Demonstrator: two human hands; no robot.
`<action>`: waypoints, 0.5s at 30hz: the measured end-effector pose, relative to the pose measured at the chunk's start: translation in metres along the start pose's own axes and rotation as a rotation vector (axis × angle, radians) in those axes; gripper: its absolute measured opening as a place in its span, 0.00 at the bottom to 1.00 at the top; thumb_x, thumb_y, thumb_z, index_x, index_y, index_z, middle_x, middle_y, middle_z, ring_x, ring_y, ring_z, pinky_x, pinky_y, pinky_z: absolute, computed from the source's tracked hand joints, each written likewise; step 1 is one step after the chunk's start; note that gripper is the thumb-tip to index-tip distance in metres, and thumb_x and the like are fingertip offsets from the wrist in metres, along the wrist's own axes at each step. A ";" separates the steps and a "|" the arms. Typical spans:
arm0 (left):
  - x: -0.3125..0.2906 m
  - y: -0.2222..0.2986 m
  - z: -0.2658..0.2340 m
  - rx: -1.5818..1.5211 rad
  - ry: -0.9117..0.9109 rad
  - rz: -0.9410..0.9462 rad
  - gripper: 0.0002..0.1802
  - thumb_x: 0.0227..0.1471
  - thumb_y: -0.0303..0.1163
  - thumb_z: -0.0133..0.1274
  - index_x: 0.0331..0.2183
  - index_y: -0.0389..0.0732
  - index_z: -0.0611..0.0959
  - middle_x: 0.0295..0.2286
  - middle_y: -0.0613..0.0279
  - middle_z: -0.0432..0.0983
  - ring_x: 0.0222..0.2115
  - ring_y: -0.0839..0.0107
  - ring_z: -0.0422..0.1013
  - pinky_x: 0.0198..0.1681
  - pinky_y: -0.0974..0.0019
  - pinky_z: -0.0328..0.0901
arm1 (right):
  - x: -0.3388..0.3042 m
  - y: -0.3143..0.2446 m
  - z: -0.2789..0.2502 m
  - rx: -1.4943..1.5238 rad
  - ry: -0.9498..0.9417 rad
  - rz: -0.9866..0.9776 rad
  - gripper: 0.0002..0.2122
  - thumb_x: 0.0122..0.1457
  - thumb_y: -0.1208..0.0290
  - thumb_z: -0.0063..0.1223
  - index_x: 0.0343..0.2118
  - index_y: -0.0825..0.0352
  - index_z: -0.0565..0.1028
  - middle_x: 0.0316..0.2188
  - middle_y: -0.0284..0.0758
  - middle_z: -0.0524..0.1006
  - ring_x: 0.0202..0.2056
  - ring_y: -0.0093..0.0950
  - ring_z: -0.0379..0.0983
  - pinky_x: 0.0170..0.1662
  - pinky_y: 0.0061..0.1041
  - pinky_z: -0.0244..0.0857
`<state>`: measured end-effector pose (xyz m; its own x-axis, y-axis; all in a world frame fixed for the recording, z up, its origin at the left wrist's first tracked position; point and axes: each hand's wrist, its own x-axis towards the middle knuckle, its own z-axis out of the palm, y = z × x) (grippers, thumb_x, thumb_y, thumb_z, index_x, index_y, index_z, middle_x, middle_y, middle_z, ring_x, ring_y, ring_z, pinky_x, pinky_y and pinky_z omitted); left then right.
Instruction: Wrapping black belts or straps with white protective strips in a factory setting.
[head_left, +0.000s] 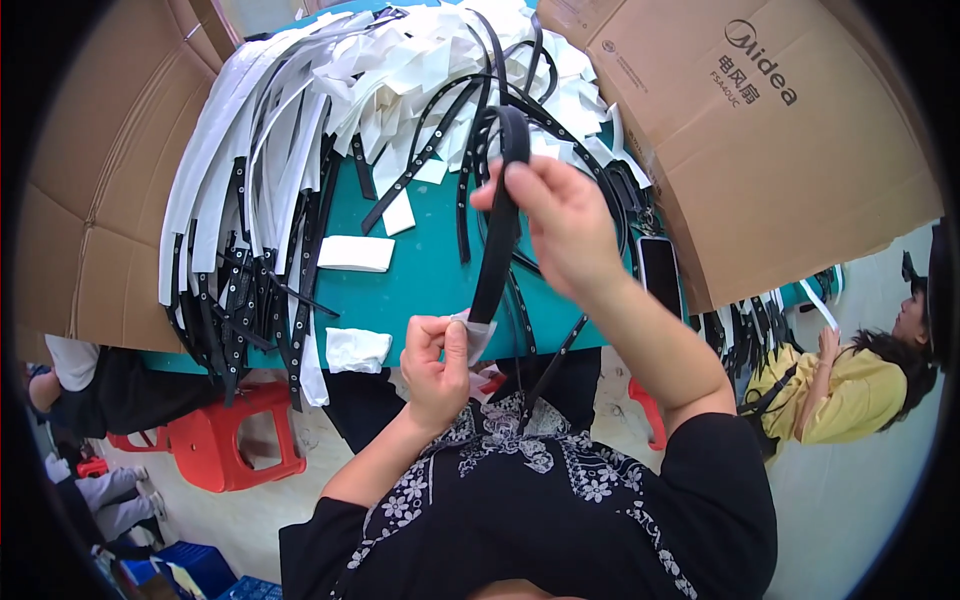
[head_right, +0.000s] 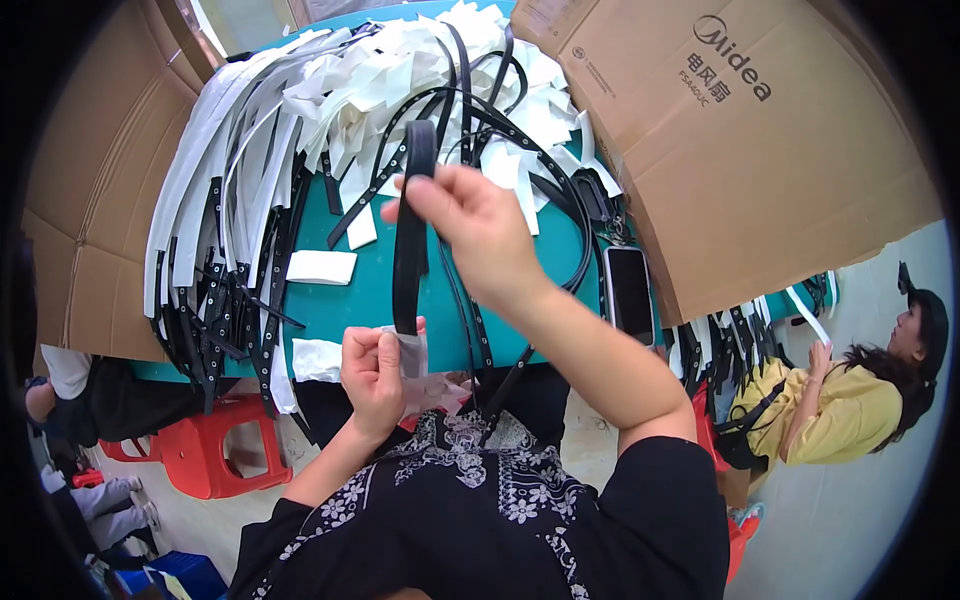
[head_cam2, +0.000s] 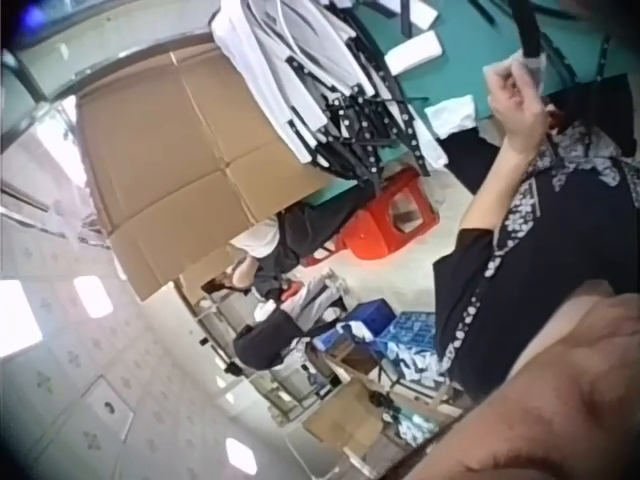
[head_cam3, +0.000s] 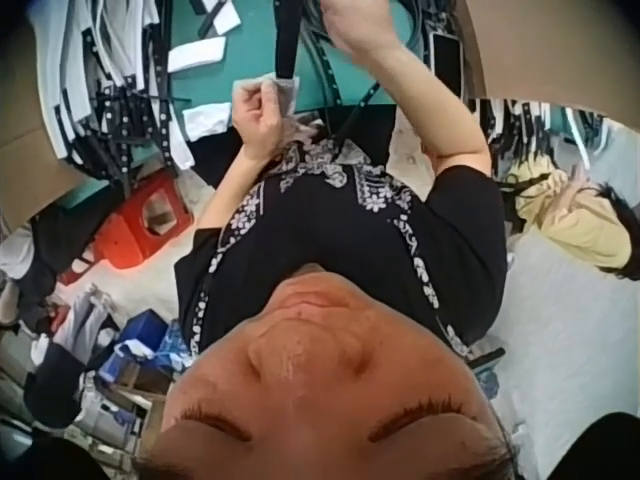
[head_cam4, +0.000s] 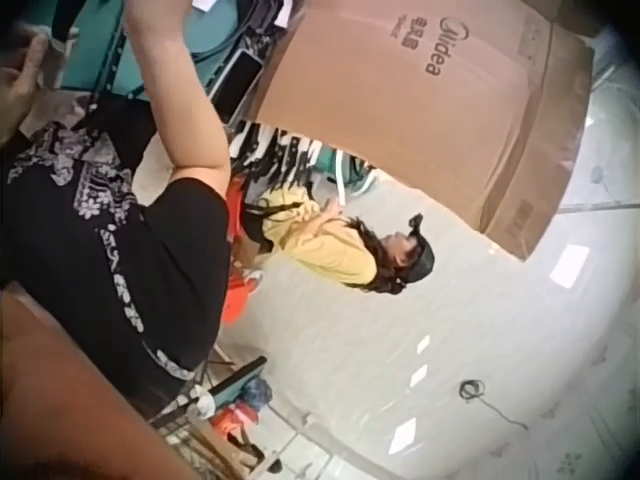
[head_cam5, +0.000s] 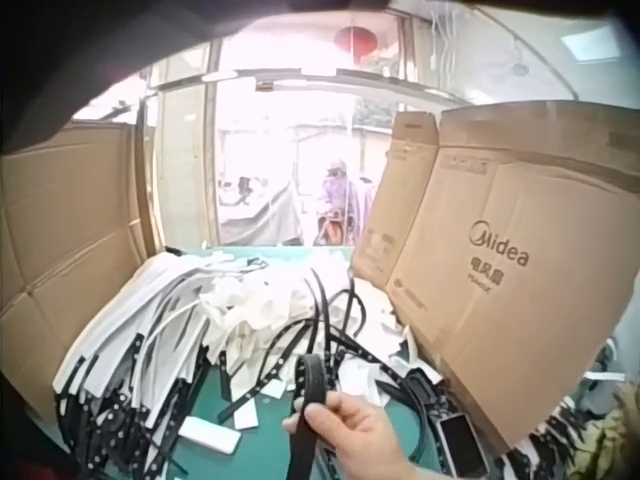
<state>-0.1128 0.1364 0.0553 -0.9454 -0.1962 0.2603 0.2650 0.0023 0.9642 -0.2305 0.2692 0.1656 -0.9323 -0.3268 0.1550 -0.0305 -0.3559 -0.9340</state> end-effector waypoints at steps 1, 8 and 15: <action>0.003 0.002 0.002 0.001 0.009 0.005 0.03 0.57 0.25 0.42 0.31 0.38 0.66 0.23 0.69 0.67 0.21 0.88 0.60 0.24 0.82 0.56 | -0.010 0.006 0.001 -0.040 -0.036 -0.054 0.10 0.59 0.72 0.47 0.41 0.73 0.69 0.32 0.39 0.77 0.36 0.25 0.74 0.46 0.25 0.64; 0.010 0.015 -0.001 0.016 -0.054 0.058 0.02 0.57 0.24 0.41 0.32 0.36 0.65 0.24 0.64 0.69 0.26 0.82 0.68 0.29 0.80 0.62 | -0.009 -0.023 -0.005 -0.228 -0.051 -0.446 0.07 0.58 0.76 0.47 0.38 0.71 0.66 0.30 0.39 0.76 0.31 0.24 0.74 0.39 0.23 0.69; 0.019 0.021 0.004 -0.034 -0.037 0.084 0.03 0.58 0.25 0.40 0.33 0.36 0.65 0.24 0.65 0.69 0.24 0.83 0.66 0.28 0.81 0.61 | -0.034 -0.001 -0.001 -0.628 -0.355 -0.347 0.08 0.51 0.78 0.56 0.34 0.72 0.74 0.30 0.37 0.78 0.30 0.24 0.76 0.35 0.22 0.69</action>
<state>-0.1260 0.1369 0.0806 -0.9256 -0.1608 0.3426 0.3496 -0.0162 0.9368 -0.1991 0.2818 0.1606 -0.6655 -0.5843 0.4644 -0.5935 0.0370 -0.8040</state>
